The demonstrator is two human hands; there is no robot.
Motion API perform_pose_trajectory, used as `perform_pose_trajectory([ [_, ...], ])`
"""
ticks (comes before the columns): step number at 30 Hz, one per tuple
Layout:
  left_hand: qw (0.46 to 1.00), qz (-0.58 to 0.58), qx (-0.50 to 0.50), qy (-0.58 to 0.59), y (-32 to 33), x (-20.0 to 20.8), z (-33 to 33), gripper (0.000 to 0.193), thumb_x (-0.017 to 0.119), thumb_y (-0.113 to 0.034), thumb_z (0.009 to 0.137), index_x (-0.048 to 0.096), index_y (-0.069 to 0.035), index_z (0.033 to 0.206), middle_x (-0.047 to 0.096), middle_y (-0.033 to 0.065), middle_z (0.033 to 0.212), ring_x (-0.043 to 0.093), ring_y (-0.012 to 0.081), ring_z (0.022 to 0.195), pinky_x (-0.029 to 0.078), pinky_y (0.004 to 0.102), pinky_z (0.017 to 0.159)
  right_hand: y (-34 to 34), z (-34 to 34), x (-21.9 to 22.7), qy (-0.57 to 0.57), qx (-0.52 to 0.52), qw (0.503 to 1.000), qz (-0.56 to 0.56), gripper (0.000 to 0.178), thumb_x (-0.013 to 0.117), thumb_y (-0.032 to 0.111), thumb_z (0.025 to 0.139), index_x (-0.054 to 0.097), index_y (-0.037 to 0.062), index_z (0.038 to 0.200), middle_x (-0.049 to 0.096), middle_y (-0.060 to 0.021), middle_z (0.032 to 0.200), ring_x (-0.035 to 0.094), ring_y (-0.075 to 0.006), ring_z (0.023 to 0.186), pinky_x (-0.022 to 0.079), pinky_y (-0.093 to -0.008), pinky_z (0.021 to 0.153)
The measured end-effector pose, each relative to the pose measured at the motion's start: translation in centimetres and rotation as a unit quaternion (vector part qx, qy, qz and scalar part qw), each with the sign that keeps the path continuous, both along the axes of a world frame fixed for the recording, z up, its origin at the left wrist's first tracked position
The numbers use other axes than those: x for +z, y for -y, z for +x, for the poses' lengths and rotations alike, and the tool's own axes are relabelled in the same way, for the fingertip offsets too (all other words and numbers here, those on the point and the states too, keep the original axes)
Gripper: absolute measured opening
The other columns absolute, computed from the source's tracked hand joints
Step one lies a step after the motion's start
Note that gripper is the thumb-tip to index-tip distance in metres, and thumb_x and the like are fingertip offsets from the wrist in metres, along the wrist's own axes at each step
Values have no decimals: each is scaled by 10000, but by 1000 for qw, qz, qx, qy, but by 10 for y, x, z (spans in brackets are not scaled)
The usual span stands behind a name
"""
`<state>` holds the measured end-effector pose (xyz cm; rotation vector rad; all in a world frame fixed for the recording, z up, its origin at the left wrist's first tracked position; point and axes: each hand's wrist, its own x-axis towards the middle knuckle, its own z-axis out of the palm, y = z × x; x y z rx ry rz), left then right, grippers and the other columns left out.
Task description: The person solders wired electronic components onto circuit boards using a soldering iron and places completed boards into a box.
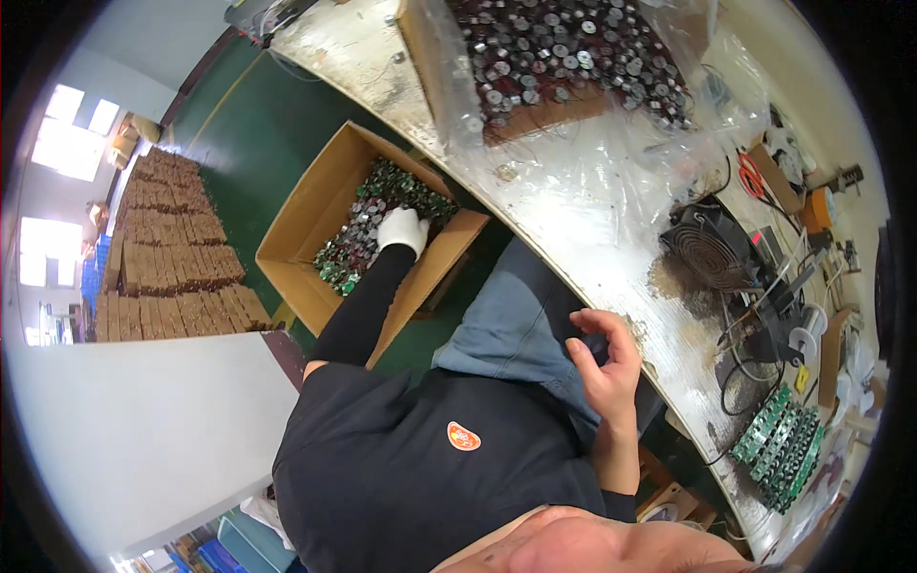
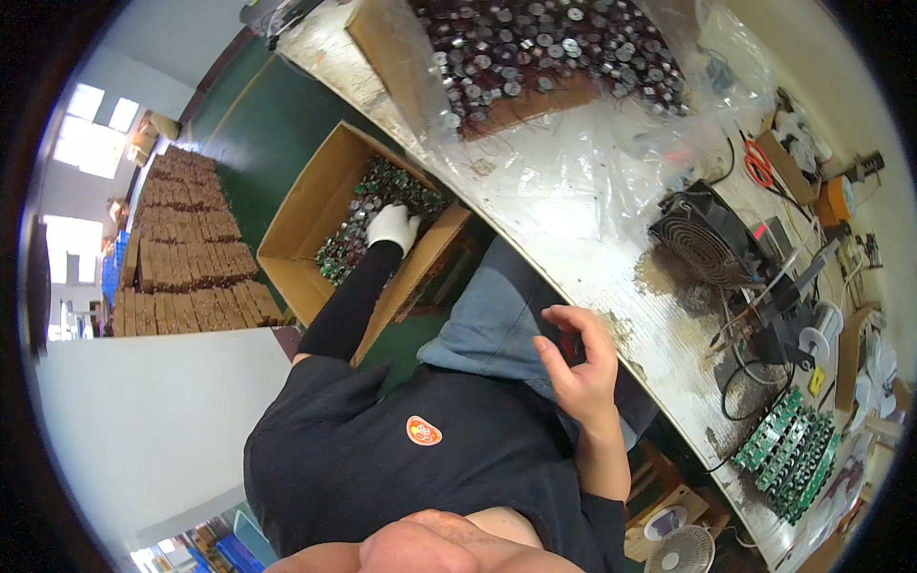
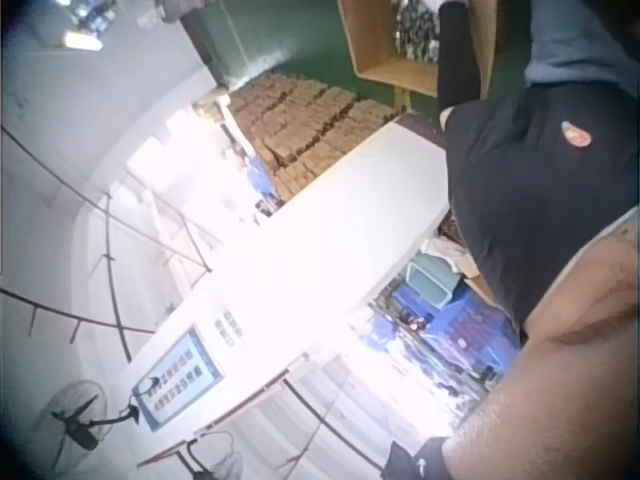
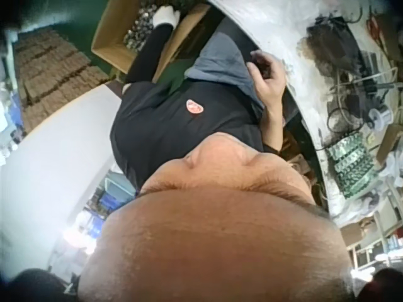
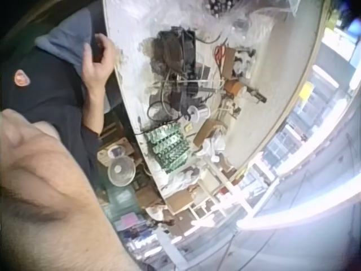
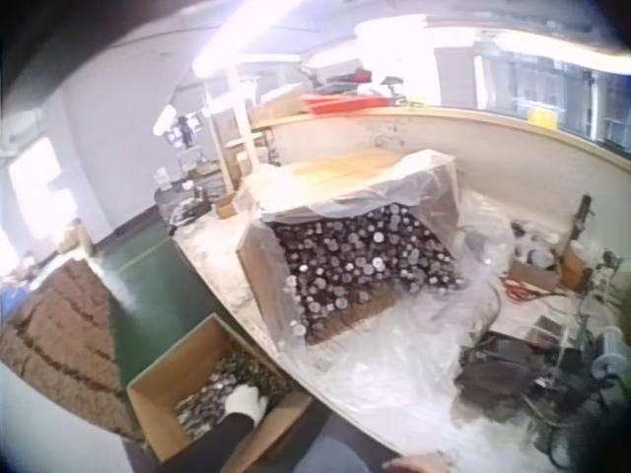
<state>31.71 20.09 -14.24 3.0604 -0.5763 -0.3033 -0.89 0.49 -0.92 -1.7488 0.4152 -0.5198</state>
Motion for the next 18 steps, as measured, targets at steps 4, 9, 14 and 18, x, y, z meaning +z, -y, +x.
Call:
perform_pose_trajectory([
  [4,970,-200,-46,128,11,41,-15,307,609,-303,858,629,-44,1021,636,163,943,625,350,886,504,439,755,-1,-10,-7,9,41,998,52,301,709,20,786,598,-17,1063,657,-109,996,634,-182,929,496,-283,823],
  [9,820,-482,-283,123,93,167,-81,224,726,-97,759,639,-23,951,641,125,878,647,263,724,523,322,664,-8,-10,-7,24,63,992,103,278,708,35,794,608,-14,1049,665,-97,962,633,-174,882,493,-288,807],
  [14,878,-332,-329,103,199,180,-53,570,707,-329,782,523,-7,1215,514,232,1211,540,383,1084,453,431,916,-12,-8,-7,45,86,991,93,285,707,29,794,607,-11,1057,667,-91,954,632,-167,868,500,-285,798],
  [18,909,-233,-305,165,290,187,-14,547,653,-431,815,548,10,1122,514,262,1199,532,407,1092,445,464,921,-10,-17,-10,42,74,988,129,284,703,36,806,603,-12,1067,666,-82,960,627,-151,879,498,-283,808],
])
